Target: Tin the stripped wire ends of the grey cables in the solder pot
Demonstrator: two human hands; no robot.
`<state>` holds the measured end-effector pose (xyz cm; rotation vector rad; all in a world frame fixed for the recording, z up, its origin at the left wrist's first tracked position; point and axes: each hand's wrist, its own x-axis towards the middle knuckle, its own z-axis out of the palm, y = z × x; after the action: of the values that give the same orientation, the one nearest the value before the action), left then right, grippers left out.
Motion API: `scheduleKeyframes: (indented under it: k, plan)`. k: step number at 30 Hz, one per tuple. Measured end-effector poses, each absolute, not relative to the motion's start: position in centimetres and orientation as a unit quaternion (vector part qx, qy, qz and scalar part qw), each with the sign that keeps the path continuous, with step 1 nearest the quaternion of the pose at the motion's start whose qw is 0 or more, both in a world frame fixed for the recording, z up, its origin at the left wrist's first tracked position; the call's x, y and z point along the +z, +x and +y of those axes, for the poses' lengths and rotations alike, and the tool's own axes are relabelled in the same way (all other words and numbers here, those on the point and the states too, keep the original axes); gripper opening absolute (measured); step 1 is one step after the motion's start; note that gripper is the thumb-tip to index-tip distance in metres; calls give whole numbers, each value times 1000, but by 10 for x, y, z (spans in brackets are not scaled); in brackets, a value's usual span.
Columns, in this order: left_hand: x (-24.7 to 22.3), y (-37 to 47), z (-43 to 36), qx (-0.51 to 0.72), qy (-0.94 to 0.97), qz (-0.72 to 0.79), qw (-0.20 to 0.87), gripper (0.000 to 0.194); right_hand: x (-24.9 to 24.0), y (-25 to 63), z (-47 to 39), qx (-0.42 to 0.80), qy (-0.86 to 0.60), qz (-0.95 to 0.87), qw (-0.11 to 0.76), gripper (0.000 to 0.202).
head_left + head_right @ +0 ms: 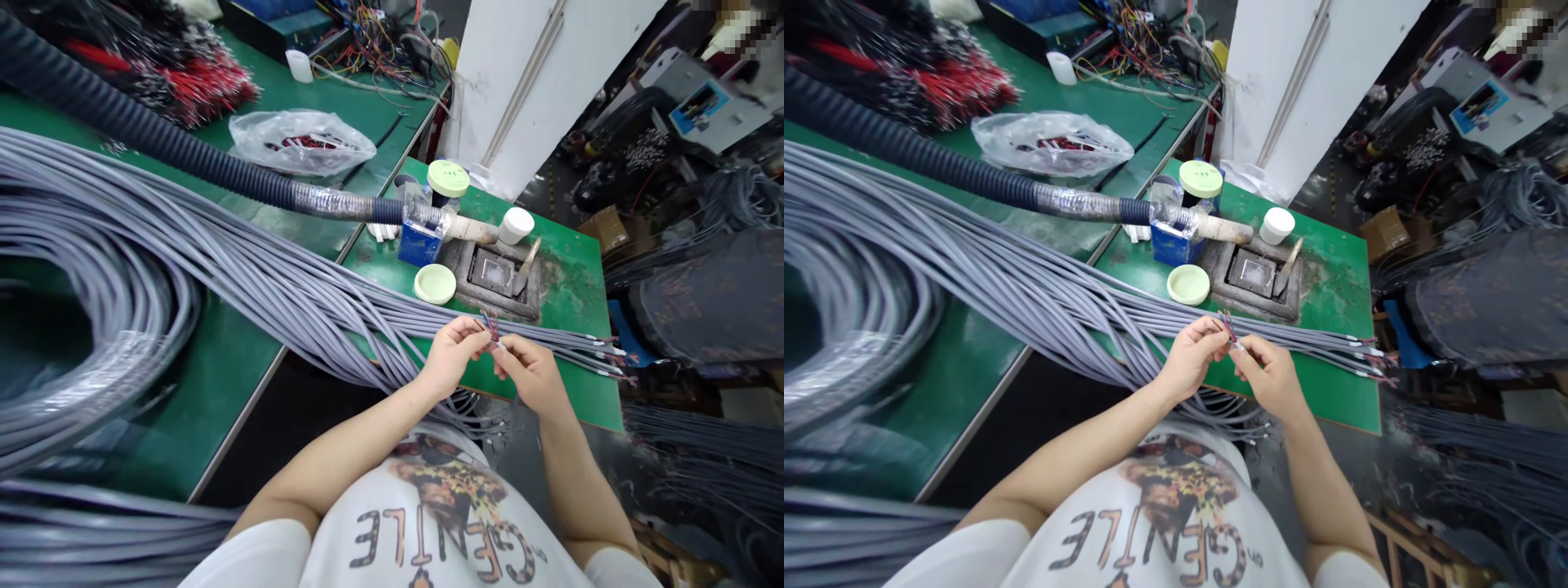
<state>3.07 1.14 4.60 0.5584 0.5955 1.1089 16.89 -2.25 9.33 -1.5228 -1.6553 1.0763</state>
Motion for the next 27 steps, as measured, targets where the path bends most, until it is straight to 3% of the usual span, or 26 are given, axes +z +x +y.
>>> scheduleKeyframes:
  k: [12, 19, 23, 27]
  plan:
    - [42, 29, 5, 526, 217, 298, 767, 11, 92, 152, -1, 234, -577, -691, 367, 15]
    - [43, 16, 11, 524, 198, 290, 776, 15, 104, 145, 20, 231, -546, -754, 282, 17]
    - [38, 0, 13, 543, 311, 349, 697, 18, 111, 144, 46, 196, -531, -783, 258, 20]
    - [31, -9, 7, 533, 503, 404, 547, 11, 104, 140, 86, 157, -541, -790, 242, 24]
